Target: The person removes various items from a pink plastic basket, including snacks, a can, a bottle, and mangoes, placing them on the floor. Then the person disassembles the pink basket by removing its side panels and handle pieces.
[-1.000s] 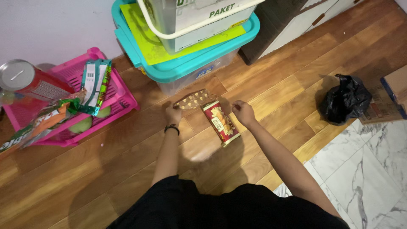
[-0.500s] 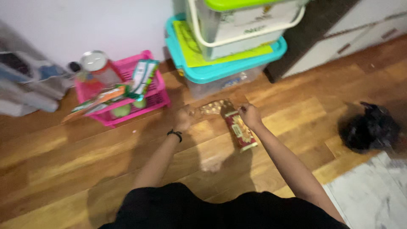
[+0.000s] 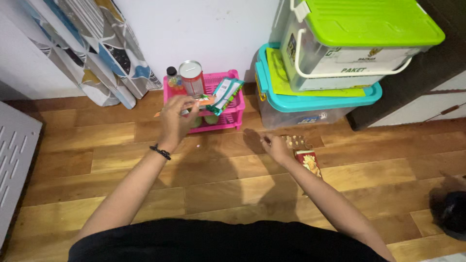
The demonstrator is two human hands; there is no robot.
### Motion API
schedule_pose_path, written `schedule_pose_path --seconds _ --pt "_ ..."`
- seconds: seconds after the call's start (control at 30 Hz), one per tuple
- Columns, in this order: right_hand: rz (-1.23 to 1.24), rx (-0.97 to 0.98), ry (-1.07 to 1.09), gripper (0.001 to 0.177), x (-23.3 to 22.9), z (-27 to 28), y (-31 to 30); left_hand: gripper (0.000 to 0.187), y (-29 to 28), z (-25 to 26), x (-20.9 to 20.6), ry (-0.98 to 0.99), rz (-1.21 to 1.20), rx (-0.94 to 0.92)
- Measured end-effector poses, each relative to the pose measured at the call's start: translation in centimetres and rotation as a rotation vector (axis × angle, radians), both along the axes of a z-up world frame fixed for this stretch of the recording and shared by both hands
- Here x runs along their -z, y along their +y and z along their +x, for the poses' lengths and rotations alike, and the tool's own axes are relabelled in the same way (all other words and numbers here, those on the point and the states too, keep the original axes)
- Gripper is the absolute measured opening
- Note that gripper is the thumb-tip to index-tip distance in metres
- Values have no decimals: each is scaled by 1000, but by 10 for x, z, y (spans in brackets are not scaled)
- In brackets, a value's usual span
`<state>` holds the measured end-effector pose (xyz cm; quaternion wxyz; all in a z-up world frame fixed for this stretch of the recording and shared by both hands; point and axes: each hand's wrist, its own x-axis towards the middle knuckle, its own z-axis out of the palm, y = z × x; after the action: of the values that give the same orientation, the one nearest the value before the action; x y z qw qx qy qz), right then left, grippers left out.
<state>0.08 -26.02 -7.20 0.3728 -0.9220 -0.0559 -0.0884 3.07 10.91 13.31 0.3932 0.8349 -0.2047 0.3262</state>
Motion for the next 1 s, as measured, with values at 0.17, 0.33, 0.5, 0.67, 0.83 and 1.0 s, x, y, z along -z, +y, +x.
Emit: schedule_pose_path --seconds 0.17,0.33,0.5,0.67,0.83,1.0 --pt "14 20 65 24 -6 5 29 49 34 20 0 -208 393 -110" --pt "-23 -30 2 18 -15 18 47 16 57 59 58 -5 502 -110" --pt "-91 -40 -1 19 -24 27 68 12 64 88 84 -119 320 -143" --pt "-37 -12 36 20 -44 28 90 17 57 101 36 103 147 -192" --pt "133 -43 40 16 -61 24 102 20 54 80 -21 224 31 -161" --pt "290 -104 -100 21 -85 13 112 21 38 70 -35 309 -61 -60"
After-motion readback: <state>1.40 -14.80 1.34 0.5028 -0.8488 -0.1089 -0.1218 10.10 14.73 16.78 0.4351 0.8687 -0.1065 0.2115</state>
